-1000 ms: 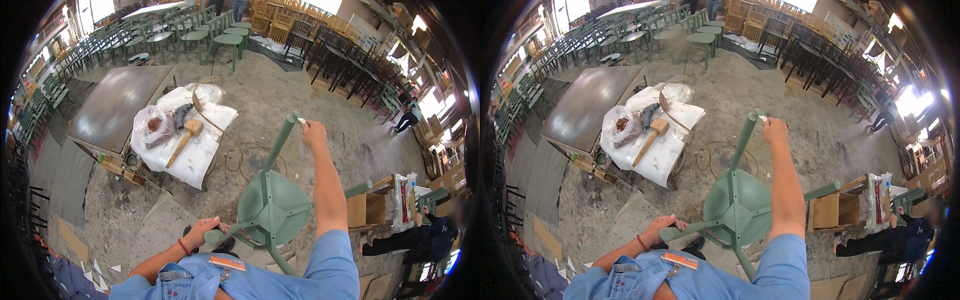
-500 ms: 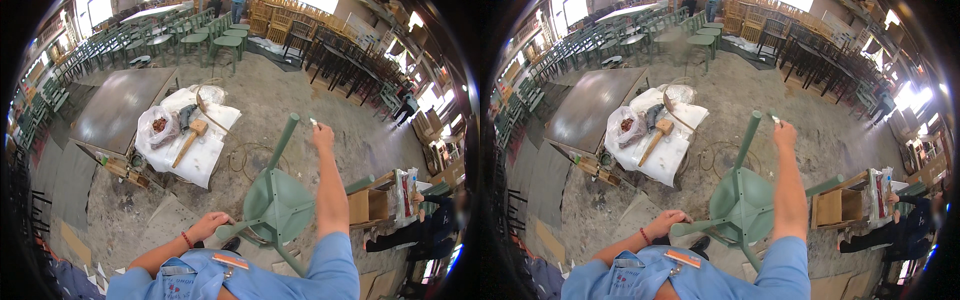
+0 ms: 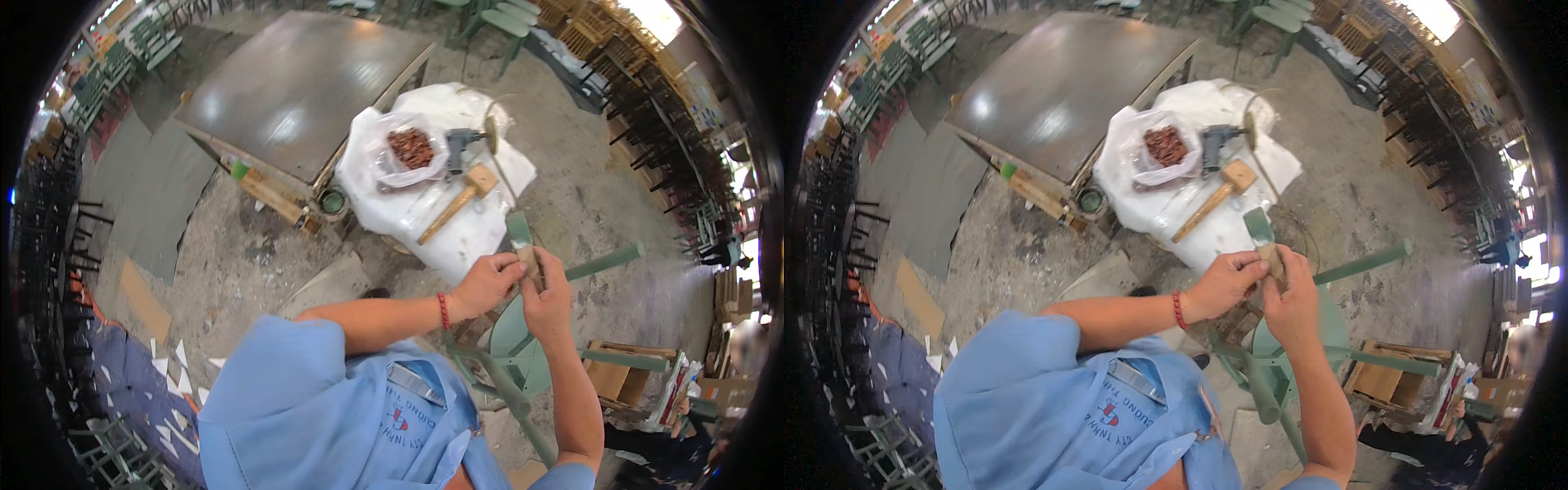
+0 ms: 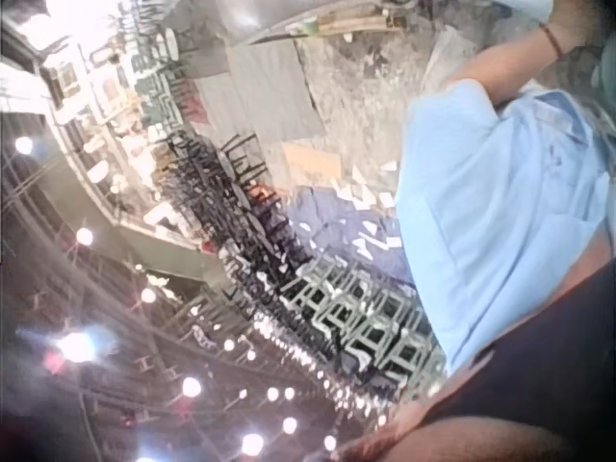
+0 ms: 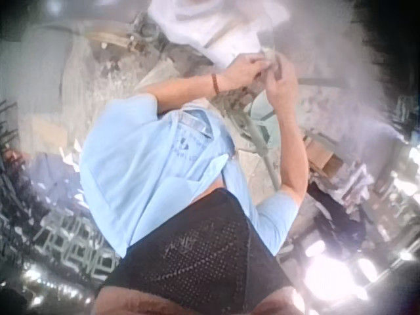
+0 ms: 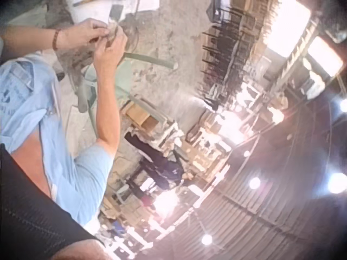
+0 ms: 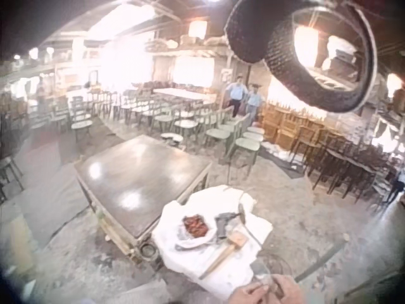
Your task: The person assembles green chairs by inserting small cylindrical inserts into the leg sockets and tapping them in with a wooden mallet. They repeatedly pick up chairs, position them upside down, insert the pieces, and move the chairs to a staging area.
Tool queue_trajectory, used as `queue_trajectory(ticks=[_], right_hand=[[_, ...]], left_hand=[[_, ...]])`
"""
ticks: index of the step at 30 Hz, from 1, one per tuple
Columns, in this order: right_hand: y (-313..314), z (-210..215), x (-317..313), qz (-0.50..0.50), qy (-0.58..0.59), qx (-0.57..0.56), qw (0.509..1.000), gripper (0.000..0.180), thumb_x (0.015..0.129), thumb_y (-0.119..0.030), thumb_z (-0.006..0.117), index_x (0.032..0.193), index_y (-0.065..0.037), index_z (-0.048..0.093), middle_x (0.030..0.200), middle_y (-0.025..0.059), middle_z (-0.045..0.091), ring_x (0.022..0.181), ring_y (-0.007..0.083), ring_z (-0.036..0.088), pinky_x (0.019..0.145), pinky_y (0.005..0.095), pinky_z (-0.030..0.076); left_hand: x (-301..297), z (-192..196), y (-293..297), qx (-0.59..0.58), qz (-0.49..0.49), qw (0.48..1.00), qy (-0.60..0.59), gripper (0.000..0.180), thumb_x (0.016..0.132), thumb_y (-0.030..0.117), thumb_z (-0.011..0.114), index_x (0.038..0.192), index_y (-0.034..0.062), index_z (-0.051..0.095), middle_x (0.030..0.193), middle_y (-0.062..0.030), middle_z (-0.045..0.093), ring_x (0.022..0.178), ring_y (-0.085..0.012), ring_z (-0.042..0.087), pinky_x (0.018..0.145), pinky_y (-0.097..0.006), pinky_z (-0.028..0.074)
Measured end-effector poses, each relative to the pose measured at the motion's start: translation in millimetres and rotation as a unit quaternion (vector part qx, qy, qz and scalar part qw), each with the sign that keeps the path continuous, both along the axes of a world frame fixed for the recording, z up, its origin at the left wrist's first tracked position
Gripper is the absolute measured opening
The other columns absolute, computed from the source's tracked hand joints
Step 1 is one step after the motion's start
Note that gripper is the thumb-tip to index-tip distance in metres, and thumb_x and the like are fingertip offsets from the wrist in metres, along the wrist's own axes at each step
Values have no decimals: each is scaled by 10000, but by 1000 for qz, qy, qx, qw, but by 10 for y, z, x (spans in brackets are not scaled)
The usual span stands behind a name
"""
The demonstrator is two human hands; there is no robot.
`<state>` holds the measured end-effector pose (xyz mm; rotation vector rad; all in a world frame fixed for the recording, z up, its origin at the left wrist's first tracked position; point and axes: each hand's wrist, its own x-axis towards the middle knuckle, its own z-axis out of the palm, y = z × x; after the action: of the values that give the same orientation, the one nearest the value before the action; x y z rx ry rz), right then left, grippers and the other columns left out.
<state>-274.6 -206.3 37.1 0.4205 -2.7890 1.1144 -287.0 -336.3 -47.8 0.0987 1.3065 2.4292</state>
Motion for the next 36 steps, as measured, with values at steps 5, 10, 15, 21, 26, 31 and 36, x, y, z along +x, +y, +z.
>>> queue_trajectory(ticks=[5,10,15,21,26,31,36], right_hand=[[-636,-215,-507,75,-268,110,954,467,854,-144,649,1289,-13,544,1149,193,620,989,321,630,873,388,492],[-678,-914,-1189,15,-373,110,921,483,866,-214,645,1282,18,565,1080,211,667,948,288,656,835,375,510],[-941,-1706,-1466,-152,-451,-7,879,456,920,-301,607,1228,33,572,1016,119,643,822,192,620,681,319,529],[-1291,-2156,-1495,-214,-476,-88,848,481,898,-307,647,1157,87,547,967,139,635,809,209,639,687,305,547],[-1412,-2300,-1546,-279,-409,-64,867,412,841,-256,677,1027,87,545,917,162,632,703,228,641,584,348,569],[-1324,-2398,-1582,-336,-406,-182,830,338,794,-170,682,954,57,489,731,128,559,541,167,543,399,332,413],[-1123,-2038,-1678,-297,-465,-430,715,196,830,-140,641,856,-49,469,662,41,485,483,141,450,406,290,367]], left_hand=[[-83,-747,-1590,-276,113,954,-6,218,955,168,509,1051,-10,592,862,-155,644,825,-249,623,734,-377,493],[-6,-1783,-3151,-575,171,800,-18,275,924,244,544,1075,24,611,960,-221,666,920,-413,625,794,-462,491],[-283,-1870,-3612,-631,128,759,-94,271,909,268,577,1056,49,638,962,-209,665,938,-388,628,807,-458,485],[-471,-1946,-3699,-647,55,751,-118,283,891,275,608,1021,25,638,948,-208,675,917,-388,633,799,-470,485],[-522,-1984,-3658,-622,61,772,-114,278,880,275,624,993,22,644,941,-221,672,914,-391,631,801,-463,485],[-534,-2012,-3714,-604,60,787,-105,286,881,274,624,988,10,642,953,-233,666,926,-397,627,820,-464,483],[-634,-1795,-3560,-660,63,743,-94,286,894,259,606,1006,-2,637,998,-230,664,956,-400,622,844,-461,486]])
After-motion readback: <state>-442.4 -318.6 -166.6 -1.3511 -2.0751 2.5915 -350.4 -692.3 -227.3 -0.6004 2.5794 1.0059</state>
